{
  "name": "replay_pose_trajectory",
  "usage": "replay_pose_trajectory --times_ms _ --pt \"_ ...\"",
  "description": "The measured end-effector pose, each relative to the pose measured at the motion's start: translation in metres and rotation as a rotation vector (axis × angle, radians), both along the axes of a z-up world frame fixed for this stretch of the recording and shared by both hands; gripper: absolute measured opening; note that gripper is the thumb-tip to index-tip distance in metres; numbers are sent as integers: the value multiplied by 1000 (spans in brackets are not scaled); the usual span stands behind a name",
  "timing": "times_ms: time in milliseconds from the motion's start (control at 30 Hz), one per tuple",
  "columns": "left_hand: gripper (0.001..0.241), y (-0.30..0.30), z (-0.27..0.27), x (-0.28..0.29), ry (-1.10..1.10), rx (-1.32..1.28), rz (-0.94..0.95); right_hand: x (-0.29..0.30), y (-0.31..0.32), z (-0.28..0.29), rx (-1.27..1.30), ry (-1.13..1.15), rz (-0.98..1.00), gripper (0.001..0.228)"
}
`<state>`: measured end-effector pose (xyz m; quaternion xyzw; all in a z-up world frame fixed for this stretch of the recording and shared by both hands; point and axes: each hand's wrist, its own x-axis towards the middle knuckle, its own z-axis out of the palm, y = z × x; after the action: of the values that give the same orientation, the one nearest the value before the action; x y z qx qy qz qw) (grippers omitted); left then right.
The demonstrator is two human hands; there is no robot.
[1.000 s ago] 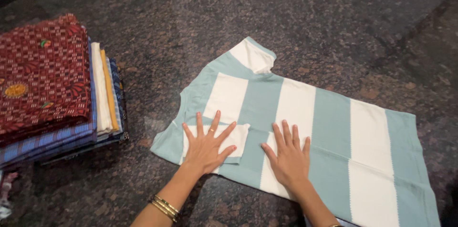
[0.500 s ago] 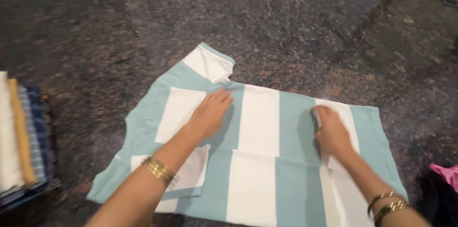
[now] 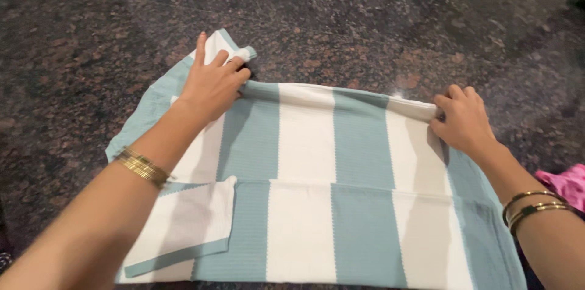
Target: The person folds three t-shirts one by one on a dark tiled floor. They first fold a light blue and white striped shirt, then a blue patterned shirt, and finally a dark green shirt, placing each folded item into a neat stack.
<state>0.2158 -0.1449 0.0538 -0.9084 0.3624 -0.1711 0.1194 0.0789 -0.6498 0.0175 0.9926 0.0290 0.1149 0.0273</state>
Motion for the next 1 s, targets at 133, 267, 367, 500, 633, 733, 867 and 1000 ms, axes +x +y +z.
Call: replay_pose_trajectory --times_ms 133,267,367,500,633,733,867,1000 --pt "19 18 9 -41 -83 -51 -95 -51 15 24 -141 -266 65 13" --pt "23 40 7 -111 -79 -163 -211 -121 34 29 -99 -362 -37 14" --pt "21 49 -1 -154 -14 -178 -244 -158 44 17 -60 -332 -103 17" --pt "22 50 -9 -184 51 -129 -258 -180 53 1 30 -277 -88 22" --pt "28 49 -11 -188 36 -188 -218 -186 51 4 85 -317 -93 25" --pt "28 51 -8 -188 1 -219 -165 -195 47 13 93 -404 -76 20" --pt "27 57 -1 -187 0 -213 -126 -212 52 12 88 -391 -100 25" --pt "26 58 -2 -194 3 -236 -156 -224 63 0 114 -338 -76 27"
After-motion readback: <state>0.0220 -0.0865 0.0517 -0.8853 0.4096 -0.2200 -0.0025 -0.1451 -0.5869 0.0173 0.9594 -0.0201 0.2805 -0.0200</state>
